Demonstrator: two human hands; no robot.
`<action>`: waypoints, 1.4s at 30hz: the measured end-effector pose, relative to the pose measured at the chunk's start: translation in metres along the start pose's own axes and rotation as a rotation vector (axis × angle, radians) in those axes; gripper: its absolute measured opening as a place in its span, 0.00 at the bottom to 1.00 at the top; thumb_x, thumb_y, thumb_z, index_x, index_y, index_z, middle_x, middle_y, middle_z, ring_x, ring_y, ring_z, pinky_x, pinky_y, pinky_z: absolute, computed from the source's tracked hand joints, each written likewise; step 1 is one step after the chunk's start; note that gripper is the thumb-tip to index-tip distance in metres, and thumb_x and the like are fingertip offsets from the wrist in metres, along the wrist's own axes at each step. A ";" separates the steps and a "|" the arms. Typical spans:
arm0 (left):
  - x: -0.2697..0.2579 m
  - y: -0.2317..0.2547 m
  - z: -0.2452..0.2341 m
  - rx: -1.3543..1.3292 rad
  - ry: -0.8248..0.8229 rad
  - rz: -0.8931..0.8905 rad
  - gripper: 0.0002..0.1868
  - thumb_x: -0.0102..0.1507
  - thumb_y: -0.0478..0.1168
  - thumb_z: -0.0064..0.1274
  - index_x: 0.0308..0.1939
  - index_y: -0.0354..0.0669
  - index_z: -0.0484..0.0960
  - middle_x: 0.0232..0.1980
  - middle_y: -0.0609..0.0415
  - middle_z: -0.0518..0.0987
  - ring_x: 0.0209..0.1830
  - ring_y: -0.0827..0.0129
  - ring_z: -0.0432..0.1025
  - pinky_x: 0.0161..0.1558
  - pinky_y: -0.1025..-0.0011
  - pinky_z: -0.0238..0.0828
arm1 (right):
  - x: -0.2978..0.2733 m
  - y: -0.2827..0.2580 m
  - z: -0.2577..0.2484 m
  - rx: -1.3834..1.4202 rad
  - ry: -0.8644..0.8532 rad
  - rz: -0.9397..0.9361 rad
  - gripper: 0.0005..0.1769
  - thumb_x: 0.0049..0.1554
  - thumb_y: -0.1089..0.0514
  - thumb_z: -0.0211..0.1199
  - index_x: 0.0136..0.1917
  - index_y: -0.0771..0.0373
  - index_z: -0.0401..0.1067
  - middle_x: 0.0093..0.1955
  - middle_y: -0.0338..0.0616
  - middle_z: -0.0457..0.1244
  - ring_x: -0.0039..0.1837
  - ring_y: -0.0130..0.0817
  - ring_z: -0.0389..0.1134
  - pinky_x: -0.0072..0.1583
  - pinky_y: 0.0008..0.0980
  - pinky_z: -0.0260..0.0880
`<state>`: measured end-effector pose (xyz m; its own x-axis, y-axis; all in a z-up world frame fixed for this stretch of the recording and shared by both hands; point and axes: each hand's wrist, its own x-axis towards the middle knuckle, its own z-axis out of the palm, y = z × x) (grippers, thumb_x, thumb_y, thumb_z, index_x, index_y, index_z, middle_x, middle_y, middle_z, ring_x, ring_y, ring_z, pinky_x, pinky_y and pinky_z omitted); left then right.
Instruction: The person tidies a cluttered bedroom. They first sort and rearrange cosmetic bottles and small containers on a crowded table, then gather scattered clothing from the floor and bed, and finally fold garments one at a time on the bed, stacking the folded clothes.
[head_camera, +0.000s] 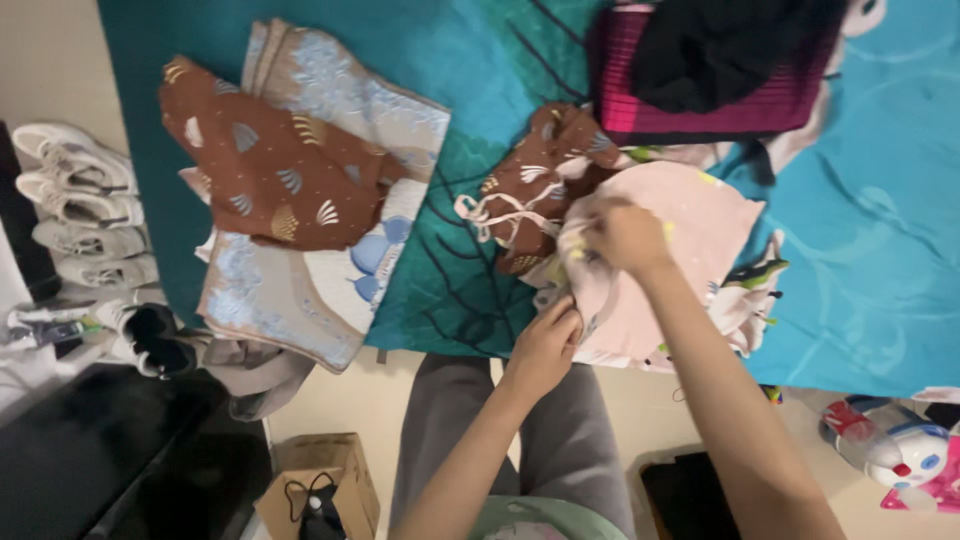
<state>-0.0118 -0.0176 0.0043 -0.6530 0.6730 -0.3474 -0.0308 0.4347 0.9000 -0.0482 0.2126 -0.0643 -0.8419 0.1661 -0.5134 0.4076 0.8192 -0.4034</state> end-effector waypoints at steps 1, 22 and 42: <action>-0.002 -0.003 -0.006 -0.022 0.051 0.028 0.09 0.56 0.24 0.51 0.35 0.39 0.72 0.58 0.48 0.78 0.52 0.48 0.75 0.50 0.57 0.70 | -0.004 0.002 -0.007 0.062 0.123 0.013 0.19 0.49 0.55 0.67 0.55 0.58 0.77 0.47 0.53 0.71 0.47 0.51 0.73 0.51 0.48 0.73; 0.065 -0.125 -0.093 0.343 0.310 -0.286 0.29 0.54 0.25 0.53 0.61 0.39 0.78 0.58 0.40 0.76 0.61 0.45 0.69 0.62 0.58 0.66 | 0.011 -0.029 0.069 0.919 0.735 0.340 0.26 0.62 0.69 0.57 0.72 0.59 0.64 0.64 0.45 0.66 0.64 0.37 0.69 0.65 0.34 0.70; 0.170 0.014 0.129 0.855 -0.422 0.949 0.25 0.59 0.42 0.52 0.61 0.59 0.82 0.78 0.54 0.62 0.79 0.53 0.52 0.77 0.39 0.39 | -0.183 0.038 0.142 1.230 0.452 0.535 0.10 0.51 0.63 0.68 0.48 0.65 0.79 0.44 0.41 0.72 0.46 0.28 0.72 0.49 0.32 0.73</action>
<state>-0.0255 0.1805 -0.0758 0.1277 0.9844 0.1208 0.8797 -0.1686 0.4446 0.1718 0.1349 -0.0934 -0.4331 0.6503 -0.6241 0.5552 -0.3531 -0.7531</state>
